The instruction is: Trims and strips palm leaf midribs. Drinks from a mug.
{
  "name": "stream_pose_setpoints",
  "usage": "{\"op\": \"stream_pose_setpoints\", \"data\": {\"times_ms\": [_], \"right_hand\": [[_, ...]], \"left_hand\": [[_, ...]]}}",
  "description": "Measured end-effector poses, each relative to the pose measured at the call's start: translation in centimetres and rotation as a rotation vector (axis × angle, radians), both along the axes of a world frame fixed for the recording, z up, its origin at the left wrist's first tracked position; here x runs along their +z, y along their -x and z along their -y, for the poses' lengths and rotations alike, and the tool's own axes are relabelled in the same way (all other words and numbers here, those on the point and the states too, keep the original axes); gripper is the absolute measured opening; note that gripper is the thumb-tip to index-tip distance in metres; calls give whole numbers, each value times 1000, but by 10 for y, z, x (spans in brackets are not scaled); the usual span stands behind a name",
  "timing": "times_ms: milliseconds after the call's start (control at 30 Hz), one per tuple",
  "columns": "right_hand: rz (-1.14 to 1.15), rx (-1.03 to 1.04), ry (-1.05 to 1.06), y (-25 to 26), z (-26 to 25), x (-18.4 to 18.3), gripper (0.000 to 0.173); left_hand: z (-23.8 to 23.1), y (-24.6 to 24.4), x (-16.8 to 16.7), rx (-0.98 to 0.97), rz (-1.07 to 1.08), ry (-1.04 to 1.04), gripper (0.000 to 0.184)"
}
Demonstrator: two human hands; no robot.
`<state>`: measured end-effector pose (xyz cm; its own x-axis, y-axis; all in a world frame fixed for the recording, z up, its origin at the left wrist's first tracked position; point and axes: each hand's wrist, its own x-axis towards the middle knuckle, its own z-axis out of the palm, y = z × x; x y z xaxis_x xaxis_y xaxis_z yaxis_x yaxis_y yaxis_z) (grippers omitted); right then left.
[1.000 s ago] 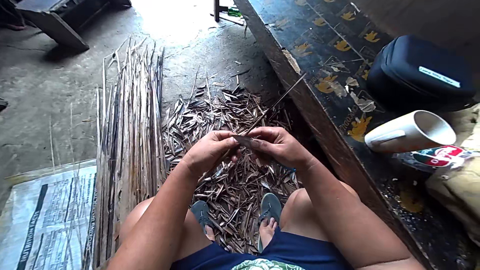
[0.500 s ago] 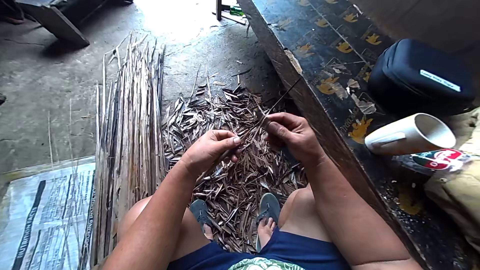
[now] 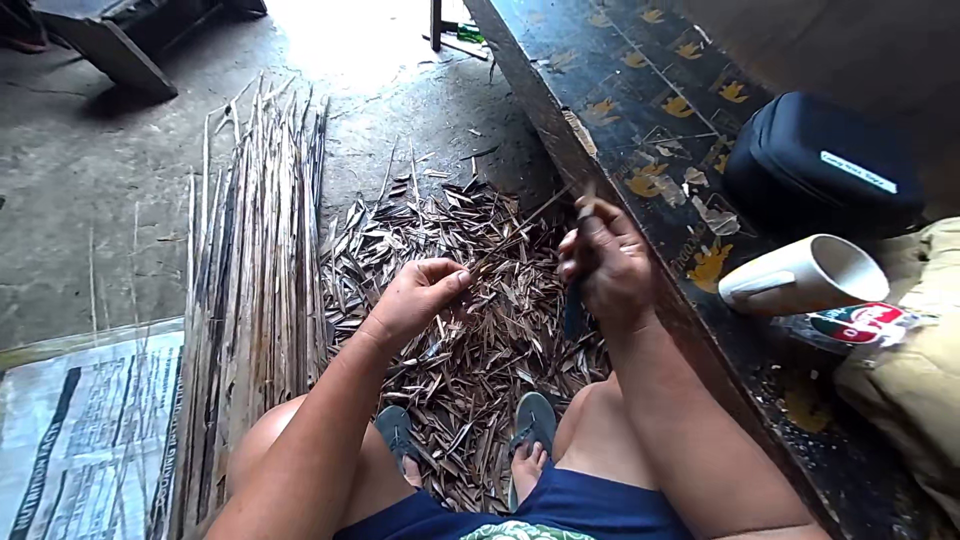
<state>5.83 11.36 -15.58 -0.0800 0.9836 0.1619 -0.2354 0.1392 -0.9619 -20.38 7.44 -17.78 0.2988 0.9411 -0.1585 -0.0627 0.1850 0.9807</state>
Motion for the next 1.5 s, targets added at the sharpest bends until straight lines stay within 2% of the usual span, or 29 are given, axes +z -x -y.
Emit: {"op": "stream_pose_setpoints", "data": {"times_ms": [167,267,333,467,533,667,733,1033,1233,1500], "right_hand": [[154,479,171,29,19,-11,35],[179,563,202,34,20,-15,33],[199,547,189,30,18,-12,32],[170,365,121,13,9,-4,38],[150,417,97,4,4,-4,35],[266,627,111,16,11,-7,37],[275,661,122,24,15,-12,35],[191,589,67,21,12,-13,30],[144,446,-6,7,3,-10,30],[58,315,-32,-10,-7,-3,32]], "left_hand": [[2,-1,7,-71,44,-1,24],[3,-1,6,-95,71,-12,21],[5,-4,7,-27,111,6,17],[2,0,8,112,138,34,18],[2,1,9,136,111,21,17],[3,-3,7,71,87,-17,15],[5,-5,9,34,101,-20,15],[6,-2,16,-45,111,48,16],[5,-3,14,-34,117,53,15],[2,-3,5,-44,46,-16,16]]}}
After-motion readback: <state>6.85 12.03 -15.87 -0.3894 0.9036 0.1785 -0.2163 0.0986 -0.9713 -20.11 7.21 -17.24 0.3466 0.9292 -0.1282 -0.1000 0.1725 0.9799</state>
